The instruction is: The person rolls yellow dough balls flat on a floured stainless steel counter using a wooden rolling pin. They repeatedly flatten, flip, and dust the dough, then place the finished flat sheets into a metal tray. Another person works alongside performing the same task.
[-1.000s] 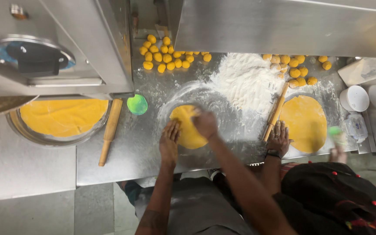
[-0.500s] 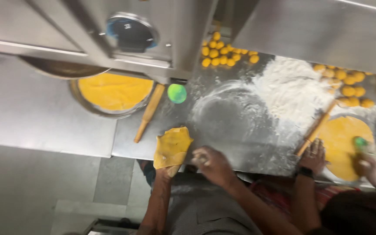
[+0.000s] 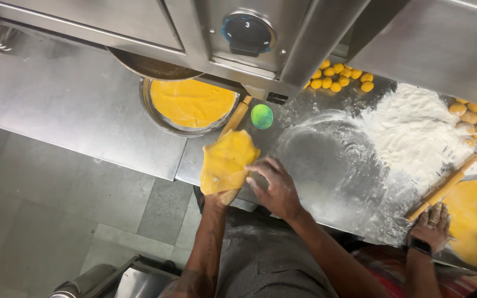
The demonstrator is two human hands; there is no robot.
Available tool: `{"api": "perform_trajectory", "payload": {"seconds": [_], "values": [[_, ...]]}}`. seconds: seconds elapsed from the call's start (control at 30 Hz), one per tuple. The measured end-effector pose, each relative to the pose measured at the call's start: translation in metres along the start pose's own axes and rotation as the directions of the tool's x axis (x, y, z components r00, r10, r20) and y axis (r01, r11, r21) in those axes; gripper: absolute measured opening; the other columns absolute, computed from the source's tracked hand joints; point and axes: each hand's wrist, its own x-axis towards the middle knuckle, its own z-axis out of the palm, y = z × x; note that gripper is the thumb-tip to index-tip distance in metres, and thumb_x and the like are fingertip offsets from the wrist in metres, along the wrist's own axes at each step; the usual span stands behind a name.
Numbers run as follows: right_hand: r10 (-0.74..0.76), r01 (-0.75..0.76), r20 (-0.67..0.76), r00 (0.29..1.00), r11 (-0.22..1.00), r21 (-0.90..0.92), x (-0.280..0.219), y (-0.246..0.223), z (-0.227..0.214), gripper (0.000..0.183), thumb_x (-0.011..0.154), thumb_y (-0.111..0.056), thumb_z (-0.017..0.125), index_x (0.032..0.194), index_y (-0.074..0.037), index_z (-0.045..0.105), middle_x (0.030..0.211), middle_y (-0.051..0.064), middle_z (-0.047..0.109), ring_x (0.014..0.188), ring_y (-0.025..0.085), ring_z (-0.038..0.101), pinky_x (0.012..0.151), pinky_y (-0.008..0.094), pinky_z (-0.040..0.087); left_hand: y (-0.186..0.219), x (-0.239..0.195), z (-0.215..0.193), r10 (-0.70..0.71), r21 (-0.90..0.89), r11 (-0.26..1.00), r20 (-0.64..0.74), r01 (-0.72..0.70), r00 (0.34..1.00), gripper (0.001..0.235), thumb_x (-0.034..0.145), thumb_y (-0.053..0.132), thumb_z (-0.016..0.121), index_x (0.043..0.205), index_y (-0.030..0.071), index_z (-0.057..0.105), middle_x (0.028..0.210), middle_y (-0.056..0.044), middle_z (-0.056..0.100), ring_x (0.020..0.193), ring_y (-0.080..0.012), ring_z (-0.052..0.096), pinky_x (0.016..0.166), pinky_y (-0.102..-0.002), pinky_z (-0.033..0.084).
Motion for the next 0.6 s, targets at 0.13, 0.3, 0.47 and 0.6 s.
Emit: {"api": "perform_trajectory", "payload": {"seconds": [0.13,0.3,0.47,0.6], "values": [[-0.158,0.147,-0.088,0.983,0.982,-0.123,0.025,-0.021,-0.007,0.025,0.086,-0.012,0.075,0.111,-0.008,0.071,0.106,0.011,0.062,0.105,0.030,0.062,0.087,0.041,0.054,0.006,0.016,0.019,-0.033,0.017,0.999,0.044,0.032,0.999,0.060,0.110,0.047,0.042,0.151,0.003,0.045,0.149,-0.019,0.054,0.134,-0.0378,0.055,0.110,-0.049,0.048],[-0.158,0.148,-0.076,0.984,0.981,-0.127,0.037,-0.022,-0.010,0.016,0.086,-0.012,0.074,0.101,-0.009,0.070,0.104,0.008,0.063,0.104,0.029,0.063,0.088,0.040,0.054,0.006,0.021,0.022,-0.013,-0.029,0.999,0.034,0.014,0.999,0.055,0.112,0.042,0.043,0.149,0.001,0.049,0.148,-0.019,0.056,0.134,-0.0367,0.056,0.113,-0.048,0.046],[-0.160,0.155,-0.025,0.987,0.977,-0.149,0.032,-0.014,-0.007,0.013,0.085,-0.014,0.074,0.095,-0.008,0.069,0.102,0.008,0.063,0.103,0.028,0.063,0.088,0.042,0.054,0.003,0.018,0.019,-0.017,-0.099,0.995,0.008,0.018,1.000,0.054,0.112,0.041,0.044,0.148,0.001,0.049,0.148,-0.020,0.056,0.134,-0.0368,0.055,0.113,-0.049,0.045],[-0.131,0.148,0.133,0.982,0.982,-0.121,0.011,-0.012,-0.017,0.007,0.090,-0.016,0.070,0.094,-0.011,0.069,0.103,0.006,0.066,0.101,0.023,0.065,0.089,0.039,0.057,0.001,0.014,0.022,-0.001,-0.039,0.999,0.016,0.002,1.000,0.057,0.109,0.044,0.045,0.147,0.002,0.049,0.146,-0.020,0.056,0.134,-0.0371,0.054,0.114,-0.051,0.044]]}}
